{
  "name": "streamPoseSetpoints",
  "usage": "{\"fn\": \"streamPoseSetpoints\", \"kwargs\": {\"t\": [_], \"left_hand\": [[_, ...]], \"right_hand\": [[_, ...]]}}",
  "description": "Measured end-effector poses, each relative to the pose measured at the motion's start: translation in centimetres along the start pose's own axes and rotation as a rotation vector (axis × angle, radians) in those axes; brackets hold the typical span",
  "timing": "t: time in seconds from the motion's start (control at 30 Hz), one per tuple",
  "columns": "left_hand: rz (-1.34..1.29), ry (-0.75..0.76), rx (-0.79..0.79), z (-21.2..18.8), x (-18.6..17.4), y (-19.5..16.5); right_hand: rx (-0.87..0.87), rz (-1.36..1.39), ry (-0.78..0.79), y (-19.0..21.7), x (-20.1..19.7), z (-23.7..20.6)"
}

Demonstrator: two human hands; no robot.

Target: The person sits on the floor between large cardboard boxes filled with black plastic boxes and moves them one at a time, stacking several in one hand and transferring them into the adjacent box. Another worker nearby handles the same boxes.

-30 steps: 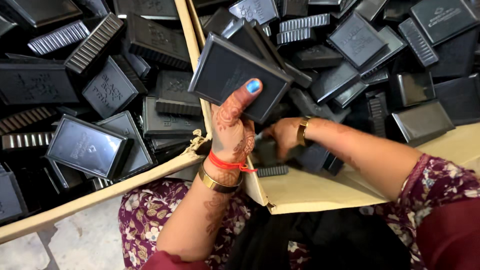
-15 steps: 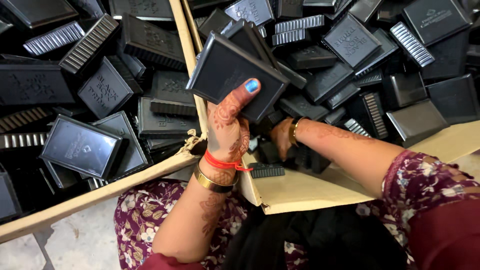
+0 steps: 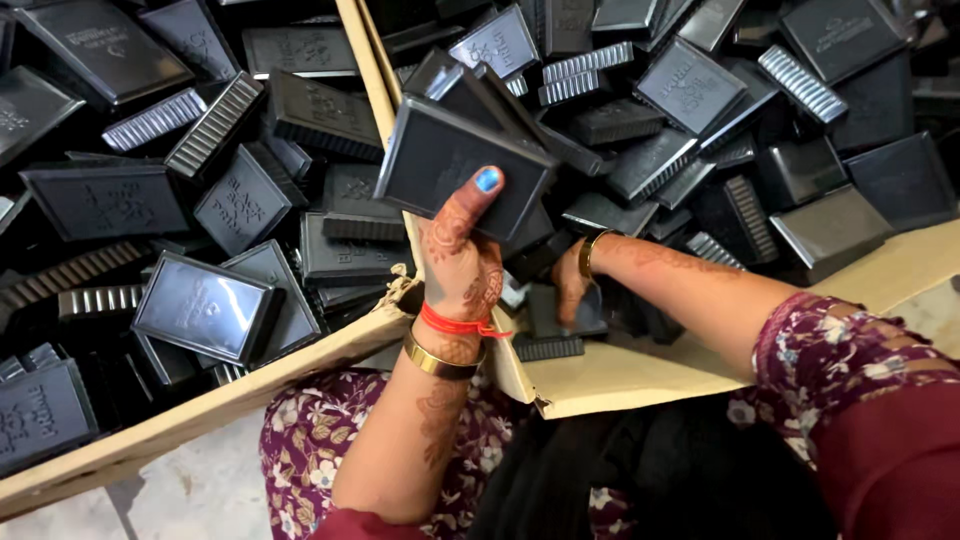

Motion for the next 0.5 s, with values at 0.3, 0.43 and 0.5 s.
{"fn": "streamPoseSetpoints", "kwargs": {"t": [0.3,0.43,0.5], "left_hand": [[0.015,-0.006,0.033,0.4,0.2,-0.3],[0.028,-0.054,0.012,0.1,0.4,-0.5],[0.023,-0.068,0.006,-0.1,0.4,-0.6]], "right_hand": [[-0.056,-0.258,-0.376,2.9,-2.1,-2.6],[0.092,-0.324,-0.542,3.9,-2.1,-5.7],[0.096,-0.335,-0.646,5.2,-2.4,-7.0]]}}
Point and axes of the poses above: each hand's wrist, its own z-axis towards the middle knuckle, its own x-axis out of the palm, y = z × x, the point moved 10 cm from there along z, towards the middle knuckle, and after that the axes turned 3 degrees about y, right-handed, at the moved point
